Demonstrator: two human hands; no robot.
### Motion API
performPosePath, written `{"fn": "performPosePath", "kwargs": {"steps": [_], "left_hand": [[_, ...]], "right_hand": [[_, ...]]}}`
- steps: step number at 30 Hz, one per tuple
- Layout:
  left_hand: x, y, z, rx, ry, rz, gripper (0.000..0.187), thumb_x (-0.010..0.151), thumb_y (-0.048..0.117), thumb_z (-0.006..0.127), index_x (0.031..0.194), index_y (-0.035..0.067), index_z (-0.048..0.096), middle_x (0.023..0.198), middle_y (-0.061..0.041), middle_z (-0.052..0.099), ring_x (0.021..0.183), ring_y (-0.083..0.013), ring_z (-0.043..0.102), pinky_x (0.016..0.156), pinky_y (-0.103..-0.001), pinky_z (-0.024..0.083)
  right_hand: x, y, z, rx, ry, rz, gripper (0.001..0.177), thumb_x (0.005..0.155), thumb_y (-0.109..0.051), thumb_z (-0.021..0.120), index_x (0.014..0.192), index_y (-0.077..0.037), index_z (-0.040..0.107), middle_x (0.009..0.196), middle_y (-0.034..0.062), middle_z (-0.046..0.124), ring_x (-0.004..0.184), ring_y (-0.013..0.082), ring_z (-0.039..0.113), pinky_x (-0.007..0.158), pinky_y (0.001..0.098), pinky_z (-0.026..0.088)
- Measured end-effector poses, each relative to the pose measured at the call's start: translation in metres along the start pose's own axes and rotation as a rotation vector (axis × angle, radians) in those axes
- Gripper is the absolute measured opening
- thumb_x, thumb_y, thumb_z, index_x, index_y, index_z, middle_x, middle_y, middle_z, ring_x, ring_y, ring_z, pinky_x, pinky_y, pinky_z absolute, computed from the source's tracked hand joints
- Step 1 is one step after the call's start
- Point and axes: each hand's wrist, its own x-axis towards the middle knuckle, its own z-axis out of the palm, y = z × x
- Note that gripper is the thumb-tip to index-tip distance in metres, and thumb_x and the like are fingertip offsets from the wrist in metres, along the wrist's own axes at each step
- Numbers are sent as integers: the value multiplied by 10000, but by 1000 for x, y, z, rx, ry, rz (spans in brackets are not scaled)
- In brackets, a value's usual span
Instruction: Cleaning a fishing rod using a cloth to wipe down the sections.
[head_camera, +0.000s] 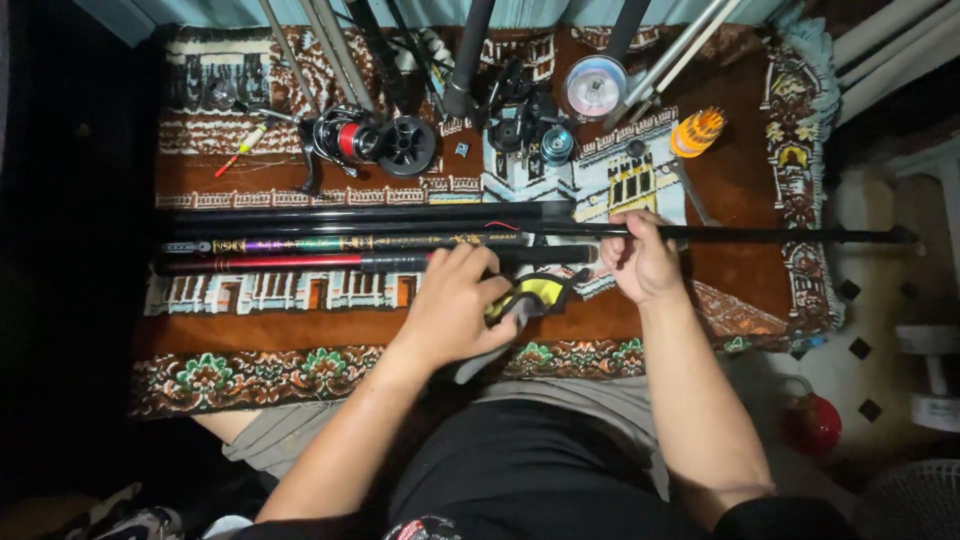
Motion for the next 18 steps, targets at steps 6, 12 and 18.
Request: {"fn": "performPosePath", "kwargs": {"steps": [6, 12, 18], "left_hand": [[8, -7, 2, -127, 107, -74, 274, 934, 375, 523, 864, 160, 677, 1116, -82, 614, 1186, -346, 557, 962, -466, 416], [23, -47, 26, 158, 152, -198, 312, 877, 327, 686, 1122, 138, 651, 1071, -95, 608, 1164, -344, 565, 974, -499, 418], [31, -55, 40, 141, 165, -90, 215, 858, 324, 725, 1005, 168, 711, 916, -56, 604, 925, -292, 602, 758, -414, 466]], "right_hand": [[1, 1, 0, -6, 13, -15, 255, 1013, -245, 572, 1055, -38, 715, 556, 100, 436, 492, 223, 512, 431, 307, 435], [0, -1, 0, 10, 35, -16, 254, 1024, -283, 563, 1061, -87, 721, 582, 72, 455, 518, 187, 513, 454, 275, 438], [1, 1, -4, 14, 60, -17, 285, 1023, -308, 544, 1063, -83, 715, 580, 58, 417, 522, 185, 479, 452, 276, 410]]}}
